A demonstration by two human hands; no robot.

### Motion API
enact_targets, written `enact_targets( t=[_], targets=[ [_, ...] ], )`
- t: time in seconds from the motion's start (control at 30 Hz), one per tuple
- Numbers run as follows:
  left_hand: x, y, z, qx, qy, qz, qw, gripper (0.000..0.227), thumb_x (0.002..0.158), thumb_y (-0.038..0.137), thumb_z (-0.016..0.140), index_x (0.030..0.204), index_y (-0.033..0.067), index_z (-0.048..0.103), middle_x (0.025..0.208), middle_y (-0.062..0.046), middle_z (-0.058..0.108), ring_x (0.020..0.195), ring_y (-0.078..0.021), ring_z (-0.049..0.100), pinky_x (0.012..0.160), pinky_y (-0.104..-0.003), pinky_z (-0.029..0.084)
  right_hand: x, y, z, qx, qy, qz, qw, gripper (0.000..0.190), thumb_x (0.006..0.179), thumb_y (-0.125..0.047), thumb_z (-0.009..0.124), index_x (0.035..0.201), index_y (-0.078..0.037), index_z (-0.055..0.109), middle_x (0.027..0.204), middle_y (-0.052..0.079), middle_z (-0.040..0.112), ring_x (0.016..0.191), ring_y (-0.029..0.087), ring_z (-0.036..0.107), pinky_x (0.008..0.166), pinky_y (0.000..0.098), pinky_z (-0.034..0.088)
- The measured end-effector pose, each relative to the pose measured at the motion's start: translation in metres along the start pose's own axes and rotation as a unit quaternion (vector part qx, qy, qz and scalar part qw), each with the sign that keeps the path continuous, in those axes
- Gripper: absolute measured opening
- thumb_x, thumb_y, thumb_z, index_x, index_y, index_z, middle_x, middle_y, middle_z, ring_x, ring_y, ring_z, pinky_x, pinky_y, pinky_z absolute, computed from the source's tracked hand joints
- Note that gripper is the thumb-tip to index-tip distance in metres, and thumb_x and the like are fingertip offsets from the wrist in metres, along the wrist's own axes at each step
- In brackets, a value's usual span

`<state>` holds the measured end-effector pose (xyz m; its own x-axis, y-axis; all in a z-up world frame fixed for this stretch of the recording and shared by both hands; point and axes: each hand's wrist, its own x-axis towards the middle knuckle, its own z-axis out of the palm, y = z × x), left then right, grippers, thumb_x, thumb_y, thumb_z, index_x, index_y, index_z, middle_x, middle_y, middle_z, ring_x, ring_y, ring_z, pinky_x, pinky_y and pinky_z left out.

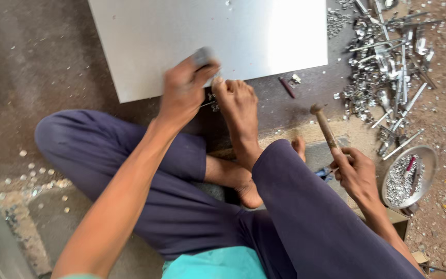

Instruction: The person assembles a metal box by attaching a latch and securing the lid with rivets. They use a hammer and a punch tool to fasten the components together.

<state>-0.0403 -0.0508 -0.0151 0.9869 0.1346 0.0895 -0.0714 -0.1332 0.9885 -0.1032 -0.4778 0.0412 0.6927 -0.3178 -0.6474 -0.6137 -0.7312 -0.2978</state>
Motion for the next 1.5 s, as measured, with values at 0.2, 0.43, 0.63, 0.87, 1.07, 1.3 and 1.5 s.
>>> enact_targets(
  t=[0.2,0.43,0.63,0.87,1.07,1.3,1.5],
  targets=[
    [0.022,-0.044,0.016,0.148,-0.05,0.143,0.977,0.015,0.108,0.018,0.062,0.115,0.0052,0.066,0.1,-0.007,0.078,0.089,-0.0211,0.078,0.075,-0.031,0.065,-0.053,-0.042,0.012,0.007,-0.049,-0.271,0.961,0.045,0.099,-0.025,0.059,0.136,0.0,0.062,0.069,0.008,0.064,0.056,0.013,0.056,0.048,0.0306,0.044],
    [0.017,-0.048,0.009,0.142,-0.054,0.164,0.975,0.015,0.108,0.012,0.064,0.12,0.0031,0.063,0.103,-0.01,0.078,0.096,-0.0229,0.079,0.078,-0.033,0.065,-0.068,-0.108,0.008,0.095,-0.054,-0.44,0.891,0.025,0.106,-0.024,0.051,0.104,-0.005,0.067,0.076,0.004,0.066,0.057,0.007,0.057,0.046,0.027,0.049],
    [0.015,-0.047,0.01,0.175,-0.059,0.141,0.973,0.016,0.102,0.006,0.069,0.117,0.0021,0.066,0.096,-0.013,0.077,0.083,-0.0236,0.078,0.067,-0.034,0.063,-0.052,-0.154,0.016,-0.012,0.012,-0.624,0.781,0.016,0.11,-0.016,0.053,0.111,-0.001,0.058,0.071,0.01,0.059,0.058,0.018,0.057,0.048,0.0313,0.046],
    [0.018,-0.047,0.009,0.131,-0.028,0.163,0.977,0.013,0.105,0.007,0.066,0.118,0.0043,0.064,0.1,-0.008,0.078,0.092,-0.0224,0.079,0.073,-0.031,0.066,-0.048,-0.133,0.015,0.151,0.028,-0.565,0.811,0.028,0.108,-0.019,0.051,0.123,0.002,0.059,0.065,0.001,0.058,0.055,0.008,0.055,0.048,0.0253,0.043],
    [0.022,-0.038,0.014,0.15,-0.023,0.11,0.982,0.009,0.105,0.011,0.066,0.114,0.0076,0.067,0.091,-0.009,0.078,0.082,-0.0214,0.078,0.069,-0.033,0.062,-0.058,-0.142,0.019,0.01,-0.062,-0.441,0.895,0.042,0.106,-0.028,0.053,0.133,0.004,0.058,0.07,0.009,0.069,0.057,0.013,0.065,0.049,0.0259,0.049],
    [0.035,-0.044,0.034,0.121,-0.07,0.137,0.981,0.015,0.106,0.015,0.063,0.119,0.008,0.063,0.096,-0.006,0.079,0.082,-0.0176,0.079,0.065,-0.031,0.062,-0.057,-0.106,0.019,0.035,0.062,-0.51,0.857,0.042,0.107,-0.033,0.053,0.128,0.003,0.061,0.071,0.006,0.063,0.055,0.012,0.056,0.052,0.0294,0.044],
    [0.036,-0.045,0.033,0.159,-0.073,0.147,0.974,0.016,0.103,0.015,0.07,0.115,0.0063,0.065,0.093,-0.009,0.078,0.085,-0.0205,0.079,0.064,-0.033,0.062,-0.06,-0.102,0.006,0.005,0.066,-0.438,0.896,0.037,0.102,-0.034,0.053,0.113,-0.001,0.068,0.059,0.001,0.055,0.048,0.009,0.048,0.045,0.029,0.041]
  ],
)
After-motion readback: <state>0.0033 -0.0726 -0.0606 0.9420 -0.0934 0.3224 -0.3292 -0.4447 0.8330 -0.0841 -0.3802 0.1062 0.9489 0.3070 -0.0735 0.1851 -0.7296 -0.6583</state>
